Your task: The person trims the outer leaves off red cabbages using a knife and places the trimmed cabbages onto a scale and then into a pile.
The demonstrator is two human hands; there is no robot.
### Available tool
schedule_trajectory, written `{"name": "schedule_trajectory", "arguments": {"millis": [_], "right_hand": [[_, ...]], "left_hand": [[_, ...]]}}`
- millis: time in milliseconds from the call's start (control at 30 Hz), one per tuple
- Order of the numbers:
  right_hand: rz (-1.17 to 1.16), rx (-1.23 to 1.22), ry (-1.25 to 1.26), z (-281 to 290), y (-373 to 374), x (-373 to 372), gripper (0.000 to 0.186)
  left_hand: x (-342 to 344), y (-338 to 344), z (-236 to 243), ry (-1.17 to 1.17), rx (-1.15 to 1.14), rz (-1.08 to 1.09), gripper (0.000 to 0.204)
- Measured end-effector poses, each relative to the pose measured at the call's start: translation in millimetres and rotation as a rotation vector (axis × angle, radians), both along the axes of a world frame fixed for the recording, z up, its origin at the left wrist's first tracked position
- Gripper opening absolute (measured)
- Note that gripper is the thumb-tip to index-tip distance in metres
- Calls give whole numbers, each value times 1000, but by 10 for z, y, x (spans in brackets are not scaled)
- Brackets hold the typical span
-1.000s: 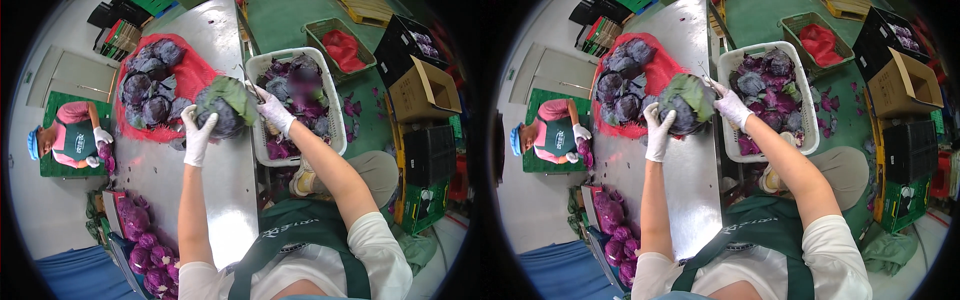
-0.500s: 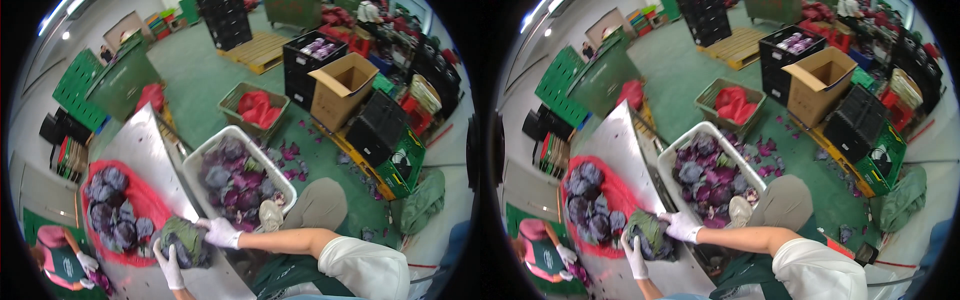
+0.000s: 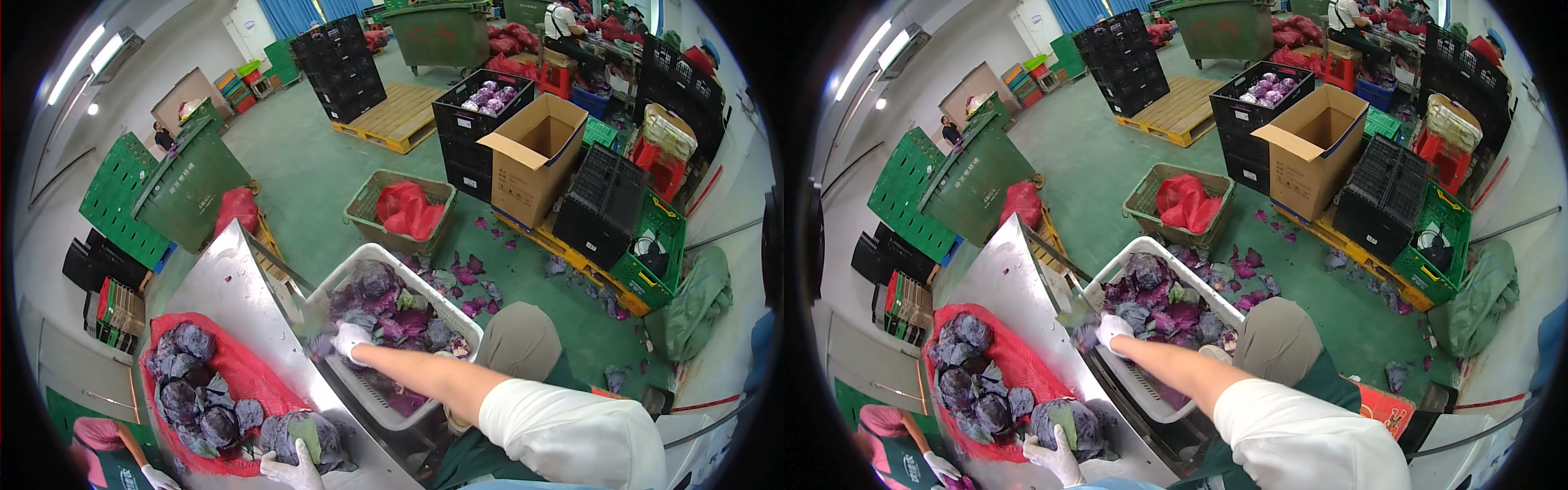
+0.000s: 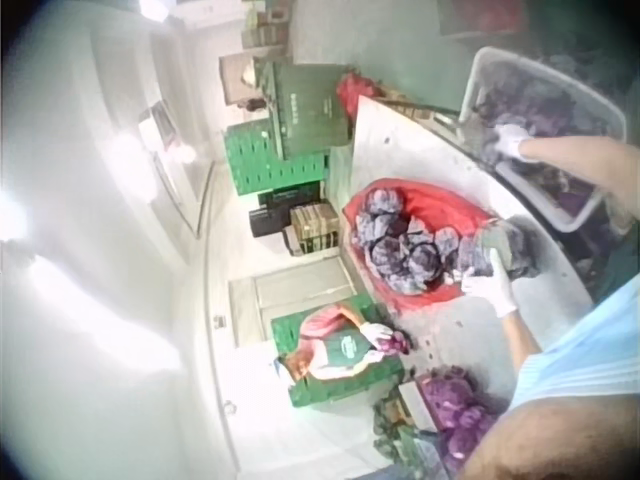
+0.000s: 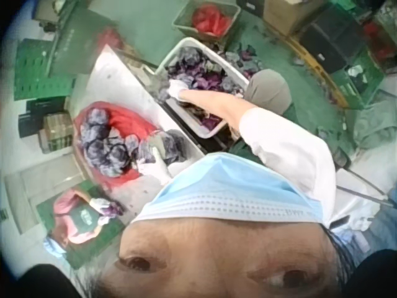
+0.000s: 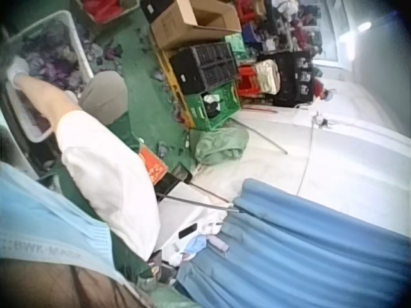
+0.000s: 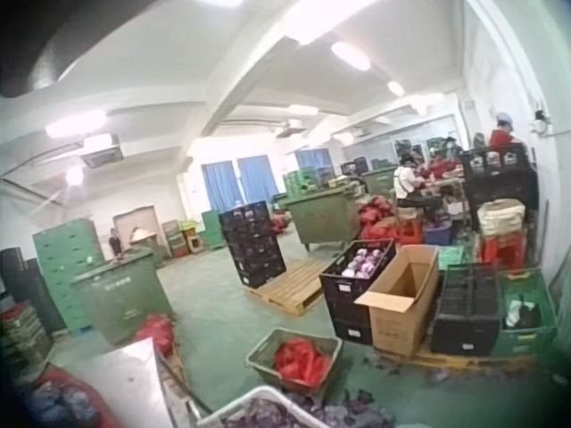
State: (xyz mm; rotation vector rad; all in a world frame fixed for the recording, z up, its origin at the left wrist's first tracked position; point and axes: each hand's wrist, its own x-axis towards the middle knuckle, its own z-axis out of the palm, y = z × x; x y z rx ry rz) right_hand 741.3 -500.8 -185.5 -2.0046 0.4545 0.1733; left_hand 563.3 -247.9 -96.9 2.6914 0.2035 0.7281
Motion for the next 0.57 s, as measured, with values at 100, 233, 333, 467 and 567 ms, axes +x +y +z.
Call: {"name": "schedule_trajectory", "arguments": {"millis": [100,233,333,467,567], "right_hand": [[54,-172,-278,563,71,-189,69],[586,244,-181,838,228,-627,76],[841,319,-136,1022,456,-956,85],[882,373,-116,1068,349,-1182,80],[951,613,-100,836,551,-1322,74]], "left_hand": [[-123,0,-23,-119,-60,-5,55],[-100,-4,28,19,-307,-86,38],[-138,162,194,115,-528,-248,49],[43,178,151,204,-548,-300,69],[97,-12,307,319,-222,-190,79]]}}
